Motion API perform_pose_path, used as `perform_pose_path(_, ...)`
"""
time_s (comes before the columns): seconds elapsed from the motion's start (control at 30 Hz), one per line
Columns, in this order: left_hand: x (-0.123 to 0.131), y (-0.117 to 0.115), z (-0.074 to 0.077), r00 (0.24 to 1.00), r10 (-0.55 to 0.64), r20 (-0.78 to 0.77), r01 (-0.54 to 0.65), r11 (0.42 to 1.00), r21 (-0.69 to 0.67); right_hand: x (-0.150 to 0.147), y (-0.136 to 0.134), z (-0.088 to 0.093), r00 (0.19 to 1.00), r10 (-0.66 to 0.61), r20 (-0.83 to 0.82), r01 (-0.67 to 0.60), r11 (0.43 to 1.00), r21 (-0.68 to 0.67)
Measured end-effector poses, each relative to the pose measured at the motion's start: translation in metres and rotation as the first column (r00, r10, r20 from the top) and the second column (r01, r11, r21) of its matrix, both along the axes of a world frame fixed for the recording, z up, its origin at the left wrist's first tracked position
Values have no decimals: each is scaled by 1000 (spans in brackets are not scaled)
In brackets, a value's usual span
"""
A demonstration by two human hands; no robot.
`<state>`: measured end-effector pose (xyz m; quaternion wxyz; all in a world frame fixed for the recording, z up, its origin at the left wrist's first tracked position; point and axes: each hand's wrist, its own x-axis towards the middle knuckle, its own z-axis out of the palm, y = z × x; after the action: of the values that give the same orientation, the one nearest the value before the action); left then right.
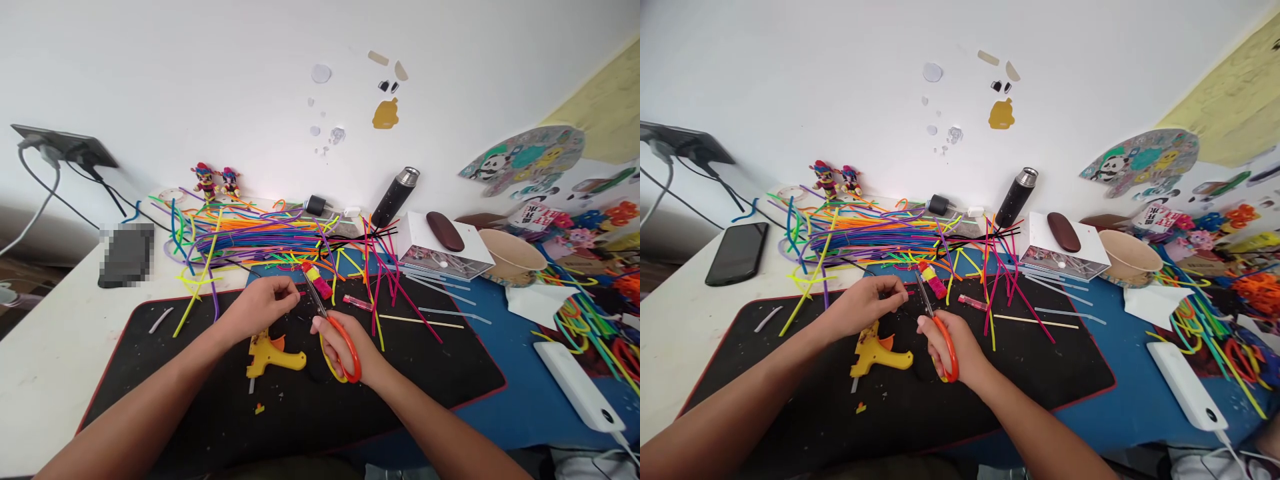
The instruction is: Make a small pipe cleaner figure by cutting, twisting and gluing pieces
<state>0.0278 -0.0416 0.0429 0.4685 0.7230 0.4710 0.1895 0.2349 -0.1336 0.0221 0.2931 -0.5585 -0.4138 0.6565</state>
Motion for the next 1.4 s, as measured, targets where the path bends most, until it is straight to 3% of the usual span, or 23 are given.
perform_pose_path(0.17,-7,10,3,997,33,65,-33,999,-2,7,3,2,999,39,2,-39,999,10)
perform_pose_path(0.43,-25,32,5,994,90,64,-94,993,69,13,14,9,963,150,224,-160,987,28)
perform_pose_path(0.5,-27,37,8,992,96,84,-102,992,78,15,16,13,898,181,400,-236,967,92)
perform_pose_path(0.63,-26,44,18,987,114,113,-120,991,57,17,17,22,658,205,725,-421,898,129)
perform_pose_path(0.8,-19,49,21,985,81,154,-91,994,61,19,15,25,485,236,842,-489,872,37)
perform_pose_path(1.0,-15,50,0,993,-12,122,3,997,74,25,12,24,337,293,895,-586,809,-44)
perform_pose_path(1.1,-16,50,-7,996,-41,78,36,997,61,29,12,27,314,327,891,-609,789,-75)
perform_pose_path(1.27,-13,46,-5,997,-58,47,57,998,36,31,13,41,315,366,876,-685,726,-58)
perform_pose_path(1.33,-11,44,-4,995,-77,59,75,997,28,31,15,45,353,352,867,-692,722,-12)
perform_pose_path(1.4,-9,43,-6,991,-104,86,103,995,8,31,18,46,461,289,839,-635,768,84)
